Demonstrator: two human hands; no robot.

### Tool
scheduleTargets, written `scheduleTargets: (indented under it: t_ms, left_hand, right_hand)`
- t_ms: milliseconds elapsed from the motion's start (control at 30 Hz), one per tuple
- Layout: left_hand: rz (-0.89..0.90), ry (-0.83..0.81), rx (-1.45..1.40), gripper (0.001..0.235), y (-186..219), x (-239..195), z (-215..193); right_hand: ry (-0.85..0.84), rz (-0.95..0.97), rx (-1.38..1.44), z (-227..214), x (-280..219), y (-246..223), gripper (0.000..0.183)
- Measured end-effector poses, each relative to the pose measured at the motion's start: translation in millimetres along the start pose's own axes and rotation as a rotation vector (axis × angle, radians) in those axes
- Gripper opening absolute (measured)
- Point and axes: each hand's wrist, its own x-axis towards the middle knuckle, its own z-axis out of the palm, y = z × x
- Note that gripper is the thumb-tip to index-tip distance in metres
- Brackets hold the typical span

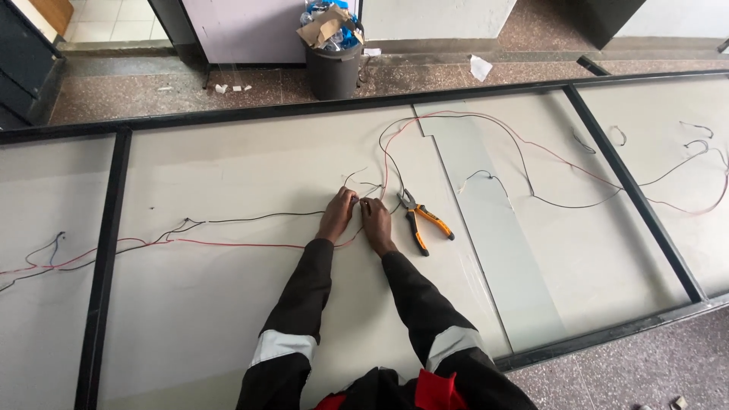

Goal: Connecting electrical wires and applying yellow tape to a large sign frame.

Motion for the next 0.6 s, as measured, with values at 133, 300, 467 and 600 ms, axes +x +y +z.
scheduleTargets:
  t_ms: [133,300,467,600]
  left_hand:
    - [-0.009,-0.027,0.017,0.022,-10.1,2.3,6.2]
    - [-0.006,-0.039,-0.017,0.026,-14.9,4.0,6.7]
    - [0.01,-0.083,0.048,0.037,-13.8,6.9,4.6]
    - [0.02,-0.078,0.047,0.023,-1.1,2.6,-4.0]
  right_hand:
    - [-0.142,0.204,-0.212,23.0,17.8,28.2,0.033]
    - [-0.311,0.369,-0.292,26.9,27.6,127.6,0.034]
    - [-0.47,0.302,0.373,22.8,56.5,121.7,0.025]
    - [-0.421,0.004,-0.308,-21.1,22.9,6.4,0.042]
